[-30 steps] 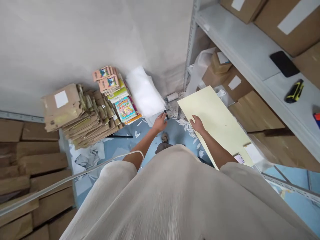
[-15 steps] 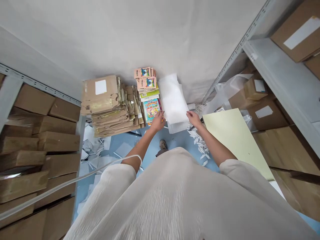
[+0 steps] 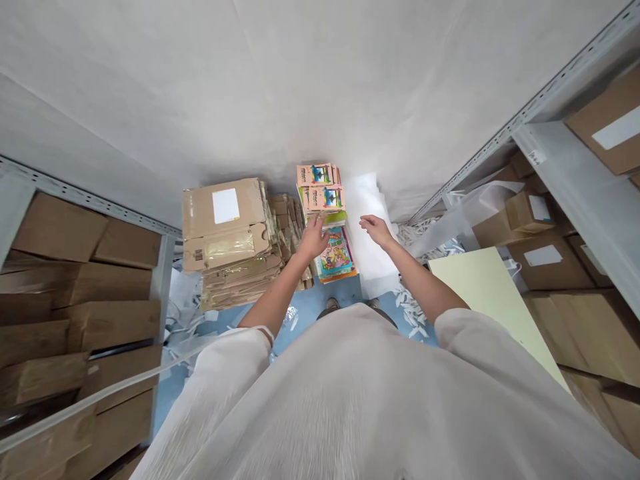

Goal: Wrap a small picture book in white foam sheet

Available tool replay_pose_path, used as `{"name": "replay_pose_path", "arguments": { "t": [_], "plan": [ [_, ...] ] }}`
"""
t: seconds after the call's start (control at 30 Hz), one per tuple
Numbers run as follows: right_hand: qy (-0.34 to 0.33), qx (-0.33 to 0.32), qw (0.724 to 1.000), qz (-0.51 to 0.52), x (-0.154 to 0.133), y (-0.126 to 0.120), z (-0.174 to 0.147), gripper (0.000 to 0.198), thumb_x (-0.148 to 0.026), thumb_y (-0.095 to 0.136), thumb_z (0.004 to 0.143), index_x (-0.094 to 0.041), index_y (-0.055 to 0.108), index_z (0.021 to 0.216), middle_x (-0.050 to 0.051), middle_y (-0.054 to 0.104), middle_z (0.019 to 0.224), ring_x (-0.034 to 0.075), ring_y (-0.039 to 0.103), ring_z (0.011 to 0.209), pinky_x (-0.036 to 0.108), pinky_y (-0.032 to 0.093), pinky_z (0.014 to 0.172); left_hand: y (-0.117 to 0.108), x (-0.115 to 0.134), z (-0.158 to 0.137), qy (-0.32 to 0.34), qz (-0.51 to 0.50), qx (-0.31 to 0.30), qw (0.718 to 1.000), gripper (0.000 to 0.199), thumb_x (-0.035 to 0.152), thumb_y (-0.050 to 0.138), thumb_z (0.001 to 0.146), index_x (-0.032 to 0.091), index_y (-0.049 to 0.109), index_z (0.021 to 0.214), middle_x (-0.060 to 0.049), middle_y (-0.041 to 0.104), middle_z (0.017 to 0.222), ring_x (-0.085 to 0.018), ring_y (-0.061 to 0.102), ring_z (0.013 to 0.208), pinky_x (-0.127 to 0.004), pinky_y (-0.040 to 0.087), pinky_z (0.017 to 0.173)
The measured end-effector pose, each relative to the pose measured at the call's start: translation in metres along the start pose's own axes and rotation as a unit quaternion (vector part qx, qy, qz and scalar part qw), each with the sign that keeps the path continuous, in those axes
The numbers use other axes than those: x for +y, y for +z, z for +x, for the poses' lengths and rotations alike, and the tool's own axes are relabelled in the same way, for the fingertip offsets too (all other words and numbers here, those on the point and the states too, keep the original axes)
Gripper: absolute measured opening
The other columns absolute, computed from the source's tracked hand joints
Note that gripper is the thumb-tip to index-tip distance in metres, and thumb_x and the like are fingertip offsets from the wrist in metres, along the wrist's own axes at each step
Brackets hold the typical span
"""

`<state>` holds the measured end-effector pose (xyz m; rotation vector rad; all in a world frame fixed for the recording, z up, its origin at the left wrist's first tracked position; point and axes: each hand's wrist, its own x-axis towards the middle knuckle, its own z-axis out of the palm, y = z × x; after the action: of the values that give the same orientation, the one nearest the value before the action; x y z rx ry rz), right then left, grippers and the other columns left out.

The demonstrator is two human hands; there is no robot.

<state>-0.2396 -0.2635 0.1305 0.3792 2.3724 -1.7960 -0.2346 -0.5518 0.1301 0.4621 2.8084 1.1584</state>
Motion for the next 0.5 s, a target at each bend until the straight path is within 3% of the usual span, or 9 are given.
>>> {"name": "replay_pose_path", "arguments": {
  "t": [0.13,0.27,0.4,0.5],
  "plan": [
    [0.004,-0.028,1.000,-0.007,-0.024,0.021,0.032,0.037,-0.043,0.076,0.091,-0.022,0.082,0.120,0.011,0.084,0.123,0.029,0.077,0.117,0.052,0.060,0.113,-0.012,-0.004,0.023,-0.031,-0.002,0.018,0.999,0.071,0.031,0.064,0.098,0.019,0.053,0.168,-0.022,0.042,0.183,-0.045,0.032,0.175,-0.071,0.036,0.137],
    [-0.034,-0.048,0.998,-0.005,-0.041,0.044,0.051,0.034,-0.040,0.075,0.094,-0.022,0.084,0.121,0.010,0.084,0.130,0.031,0.074,0.131,0.052,0.057,0.119,-0.017,-0.004,0.036,-0.066,-0.013,0.029,0.997,0.071,0.030,0.068,0.097,0.019,0.056,0.165,-0.024,0.044,0.182,-0.046,0.025,0.177,-0.072,0.037,0.137],
    [-0.076,-0.076,0.994,-0.012,-0.045,0.056,0.059,0.035,-0.038,0.069,0.096,-0.023,0.084,0.124,0.004,0.086,0.126,0.029,0.075,0.130,0.048,0.056,0.121,-0.016,-0.008,0.043,-0.089,-0.030,0.045,0.995,0.070,0.033,0.072,0.095,0.022,0.060,0.163,-0.022,0.045,0.182,-0.049,0.030,0.174,-0.077,0.038,0.134],
    [-0.065,-0.060,0.996,-0.013,-0.041,0.058,0.063,0.034,-0.036,0.067,0.096,-0.023,0.084,0.122,0.004,0.086,0.127,0.030,0.076,0.130,0.047,0.057,0.121,-0.017,-0.009,0.047,-0.104,-0.032,0.047,0.993,0.066,0.032,0.071,0.094,0.022,0.064,0.159,-0.021,0.050,0.179,-0.050,0.037,0.171,-0.076,0.037,0.134]
  ]
}}
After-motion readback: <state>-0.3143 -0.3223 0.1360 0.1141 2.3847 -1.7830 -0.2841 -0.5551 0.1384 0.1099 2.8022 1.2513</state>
